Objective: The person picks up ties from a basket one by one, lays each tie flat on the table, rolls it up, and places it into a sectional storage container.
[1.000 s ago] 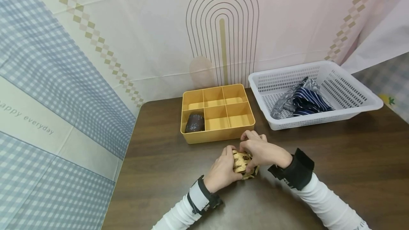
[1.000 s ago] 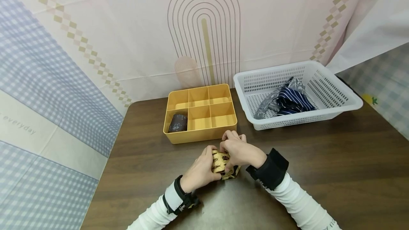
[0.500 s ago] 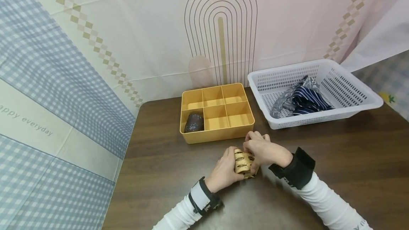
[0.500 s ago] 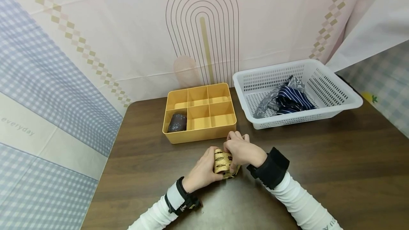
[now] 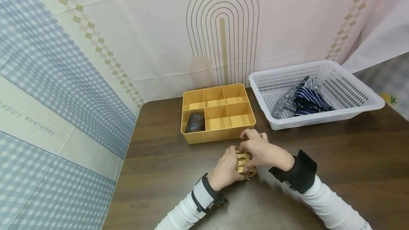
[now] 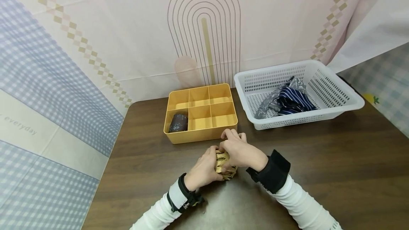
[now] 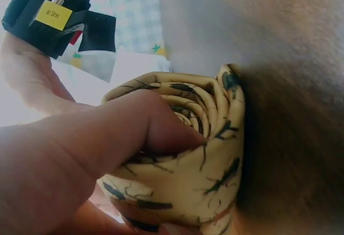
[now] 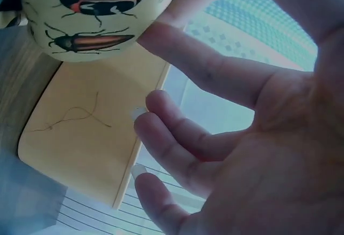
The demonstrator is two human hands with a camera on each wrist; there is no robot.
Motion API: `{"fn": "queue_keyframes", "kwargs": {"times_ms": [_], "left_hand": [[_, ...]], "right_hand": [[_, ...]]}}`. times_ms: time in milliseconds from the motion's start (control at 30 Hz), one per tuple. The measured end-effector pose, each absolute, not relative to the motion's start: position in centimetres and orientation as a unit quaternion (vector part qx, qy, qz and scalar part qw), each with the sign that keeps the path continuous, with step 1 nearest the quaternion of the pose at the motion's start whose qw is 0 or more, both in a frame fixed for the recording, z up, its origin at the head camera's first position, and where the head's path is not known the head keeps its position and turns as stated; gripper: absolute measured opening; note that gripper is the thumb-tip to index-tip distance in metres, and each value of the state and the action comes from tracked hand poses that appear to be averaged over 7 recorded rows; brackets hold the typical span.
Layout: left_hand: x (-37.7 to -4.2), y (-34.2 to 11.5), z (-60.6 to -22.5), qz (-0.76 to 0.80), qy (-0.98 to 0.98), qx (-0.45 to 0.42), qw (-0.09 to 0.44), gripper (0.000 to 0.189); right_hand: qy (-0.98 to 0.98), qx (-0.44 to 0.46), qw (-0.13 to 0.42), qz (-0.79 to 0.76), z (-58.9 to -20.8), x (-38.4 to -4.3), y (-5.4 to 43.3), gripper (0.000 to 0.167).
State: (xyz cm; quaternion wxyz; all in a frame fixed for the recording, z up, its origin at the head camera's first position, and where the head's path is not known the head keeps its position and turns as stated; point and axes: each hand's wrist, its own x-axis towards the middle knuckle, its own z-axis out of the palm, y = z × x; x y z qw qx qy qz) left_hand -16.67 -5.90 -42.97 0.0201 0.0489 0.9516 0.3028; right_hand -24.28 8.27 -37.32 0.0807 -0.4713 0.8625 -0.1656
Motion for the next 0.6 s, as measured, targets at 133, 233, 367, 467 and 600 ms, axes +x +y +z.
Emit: {"fn": "queue_keyframes", "kwargs": {"times_ms": [133,233,367,467,600], "left_hand": [[-16.7,-5.6,-42.6,0.277,0.959,0.043,0.029,0.081],[-16.7,-5.4,-42.5,0.269,0.962,0.043,0.026,0.083],[-16.6,-5.3,-42.5,0.275,0.96,0.053,0.014,0.086],[-16.7,-5.3,-42.4,0.286,0.957,0.055,0.014,0.089],[-16.7,-5.7,-42.1,0.313,0.949,0.04,0.025,0.095]], "right_hand": [[0.866,-0.466,0.084,-0.161,-37.4,-24.3,8.3,0.033],[0.87,-0.459,0.095,-0.152,-37.3,-24.4,8.3,0.033],[0.878,-0.44,0.129,-0.135,-37.1,-24.8,8.4,0.036],[0.882,-0.429,0.152,-0.123,-37.0,-25.1,8.5,0.037],[0.882,-0.429,0.159,-0.111,-36.9,-25.5,9.0,0.037]]}}
